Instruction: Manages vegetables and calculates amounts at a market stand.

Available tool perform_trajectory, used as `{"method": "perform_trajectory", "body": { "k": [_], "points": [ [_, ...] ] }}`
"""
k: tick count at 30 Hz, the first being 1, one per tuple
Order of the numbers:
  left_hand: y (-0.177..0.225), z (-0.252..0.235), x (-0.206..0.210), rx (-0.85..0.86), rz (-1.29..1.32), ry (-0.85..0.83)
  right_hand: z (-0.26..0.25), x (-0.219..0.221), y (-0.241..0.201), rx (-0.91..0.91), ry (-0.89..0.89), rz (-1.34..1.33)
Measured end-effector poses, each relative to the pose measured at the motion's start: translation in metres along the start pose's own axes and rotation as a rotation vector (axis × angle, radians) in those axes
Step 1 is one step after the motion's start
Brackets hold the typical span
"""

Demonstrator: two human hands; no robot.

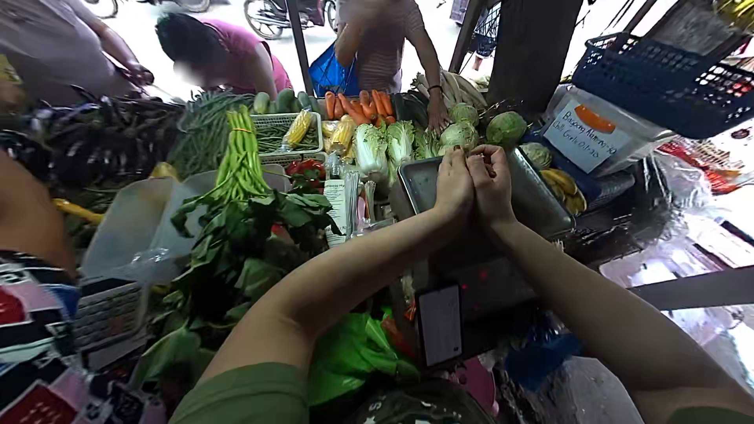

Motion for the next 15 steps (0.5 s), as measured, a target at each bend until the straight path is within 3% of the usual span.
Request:
{"method": "perform_trajectory", "body": {
  "k": [7,15],
  "points": [
    [0.015,0.012,-0.003,0.029,-0.285,-0.036,-0.002,-0.021,0.009,-0.018,-0.054,0.177],
    [0.029,0.035,-0.024,0.083,-0.532,-0.152,-0.001,-0.053,0.007,-0.110,-0.386,0.721]
  ]
}}
Point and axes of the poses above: each hand's wrist, its own z-axis away from the middle knuckle, its own x-axis out of the palm, y = z × x, the point moved 2 cm from there along -z, towards the middle knuckle, and after that the axes turned 4 degrees about -x, right-handed, at the moved point
